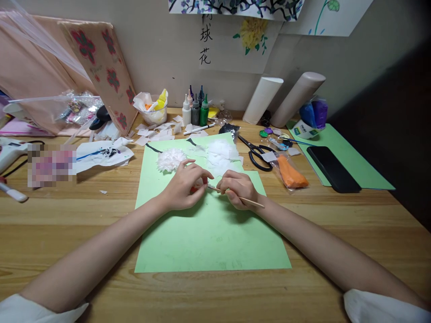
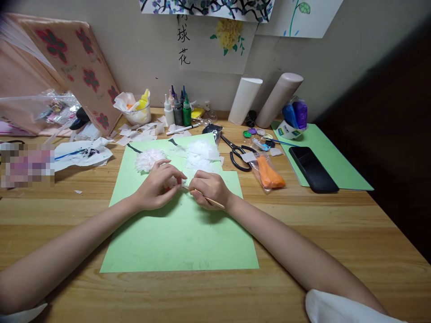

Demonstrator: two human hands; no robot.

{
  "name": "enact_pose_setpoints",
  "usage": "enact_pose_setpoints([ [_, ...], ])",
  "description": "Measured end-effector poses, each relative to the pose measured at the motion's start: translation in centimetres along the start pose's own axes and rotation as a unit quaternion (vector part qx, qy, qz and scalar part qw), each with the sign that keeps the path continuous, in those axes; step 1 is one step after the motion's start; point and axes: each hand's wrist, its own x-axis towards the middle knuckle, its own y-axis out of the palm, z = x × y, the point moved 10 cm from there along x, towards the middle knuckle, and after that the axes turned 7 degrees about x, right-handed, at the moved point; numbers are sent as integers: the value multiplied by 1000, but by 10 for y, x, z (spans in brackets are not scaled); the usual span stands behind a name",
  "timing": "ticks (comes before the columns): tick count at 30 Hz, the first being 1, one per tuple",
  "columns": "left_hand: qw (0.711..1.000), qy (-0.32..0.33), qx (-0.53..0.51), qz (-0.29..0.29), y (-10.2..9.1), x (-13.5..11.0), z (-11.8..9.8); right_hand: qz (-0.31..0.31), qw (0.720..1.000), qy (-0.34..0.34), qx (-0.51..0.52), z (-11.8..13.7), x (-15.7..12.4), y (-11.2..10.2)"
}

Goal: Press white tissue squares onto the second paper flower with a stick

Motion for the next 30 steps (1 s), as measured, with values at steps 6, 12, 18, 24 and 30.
enact_pose_setpoints([
  [6,999,-2,-30,-24,-4,0,2,-5,1000,1,2,-1,-4,-1],
  [12,999,-13,-33,-24,-3,1,5,-14,999,-28,-4,5,-1,-1],
  [18,995,-10,-86,-53,-10,0,5,-48,998,-43,10,12,0,-9],
  [24,991,-35,-108,-73,-14,0,11,-42,998,-46,22,14,-1,-9],
  [30,995,-45,-75,-52,-7,2,12,9,1000,-21,-10,6,2,3],
])
